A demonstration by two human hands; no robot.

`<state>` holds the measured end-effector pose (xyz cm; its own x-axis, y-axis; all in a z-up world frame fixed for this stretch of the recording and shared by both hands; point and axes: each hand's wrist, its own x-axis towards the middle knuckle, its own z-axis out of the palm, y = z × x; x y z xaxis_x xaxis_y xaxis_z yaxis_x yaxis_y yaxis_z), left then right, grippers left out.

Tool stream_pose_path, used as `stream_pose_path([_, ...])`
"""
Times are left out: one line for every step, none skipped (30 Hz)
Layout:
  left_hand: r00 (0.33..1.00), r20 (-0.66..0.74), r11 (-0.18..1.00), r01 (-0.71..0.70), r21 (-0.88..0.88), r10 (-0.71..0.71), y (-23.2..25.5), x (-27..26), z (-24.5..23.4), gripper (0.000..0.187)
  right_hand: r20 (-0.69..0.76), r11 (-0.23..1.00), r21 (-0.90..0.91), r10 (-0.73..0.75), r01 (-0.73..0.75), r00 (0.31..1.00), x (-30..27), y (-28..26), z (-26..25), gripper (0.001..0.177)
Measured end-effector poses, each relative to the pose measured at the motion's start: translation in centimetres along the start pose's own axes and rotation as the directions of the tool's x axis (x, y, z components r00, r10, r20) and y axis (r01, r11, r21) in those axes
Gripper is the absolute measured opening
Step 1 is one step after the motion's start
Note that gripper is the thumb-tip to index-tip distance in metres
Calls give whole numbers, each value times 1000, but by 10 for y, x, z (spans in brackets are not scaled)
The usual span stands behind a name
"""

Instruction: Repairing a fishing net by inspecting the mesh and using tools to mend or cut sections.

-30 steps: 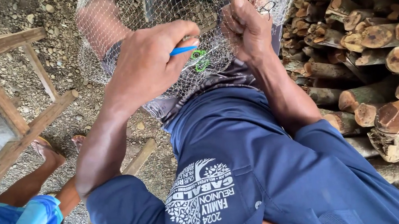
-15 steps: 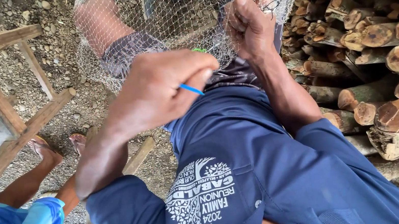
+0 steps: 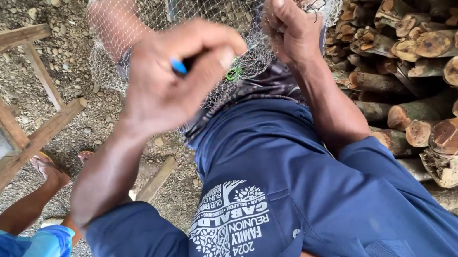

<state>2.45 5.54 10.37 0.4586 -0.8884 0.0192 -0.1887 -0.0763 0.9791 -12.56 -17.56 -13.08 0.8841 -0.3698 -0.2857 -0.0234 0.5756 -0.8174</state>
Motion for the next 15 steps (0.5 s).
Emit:
stream_pose_path([998, -58, 999, -37, -23, 35, -1, 6, -6, 27, -41, 1000, -10, 22, -23, 999, 1, 1, -1, 33])
stream_pose_path([991, -112, 996, -76, -49, 70, -2, 14, -11, 27, -90, 999, -21, 44, -46, 995, 0, 2, -4, 35])
stream_pose_path([991, -112, 996, -80, -49, 74, -8, 19, -8, 27, -89, 999, -23, 40, -42, 995, 2, 1, -3, 35])
stream_pose_path([979, -197, 989, -71, -129, 45, -14, 24, -6, 26, -117, 998, -31, 44, -48, 992, 2, 2, -1, 33])
stream_pose_path([961, -278, 976, -68, -209, 7, -21, 28, -3, 25, -145, 998, -38, 48, -54, 988, 2, 3, 1, 31])
stream_pose_path([963, -270, 975, -67, -212, 8, -19, 30, -1, 25, -153, 998, -38, 46, -52, 987, 2, 2, 2, 31])
stream_pose_path([952, -306, 973, -60, -222, -11, -16, 32, 1, 24, -135, 996, -53, 58, -66, 989, 2, 1, 4, 38])
stream_pose_path([938, -344, 971, -58, -233, -26, -14, 34, 2, 23, -116, 994, -74, 68, -77, 991, 4, -1, 5, 48])
stream_pose_path([940, -340, 969, -63, -238, -22, -17, 38, 1, 23, -122, 994, -78, 63, -73, 991, 8, -5, 3, 48])
stream_pose_path([944, -330, 966, -82, -246, -4, -18, 38, 1, 30, -75, 992, -93, 77, -84, 994, 9, -7, 2, 41])
stream_pose_path([947, -320, 962, -101, -254, 15, -20, 37, 1, 38, -29, 990, -108, 92, -95, 995, 10, -9, 1, 39])
stream_pose_path([946, -323, 962, -111, -249, 25, -19, 39, 0, 38, -23, 990, -111, 83, -85, 996, 12, -14, 3, 39])
stream_pose_path([941, -337, 955, -125, -270, 28, -17, 41, -1, 36, 59, 993, -116, -29, 36, 998, 15, -19, 5, 31])
stream_pose_path([935, -355, 948, -121, -296, 8, -14, 35, -3, 35, 137, 985, -106, -121, 136, 983, 9, -19, 11, 24])
stream_pose_path([932, -362, 949, -112, -296, -3, -12, 30, -6, 35, 141, 987, -103, -109, 124, 984, 8, -17, 13, 24])
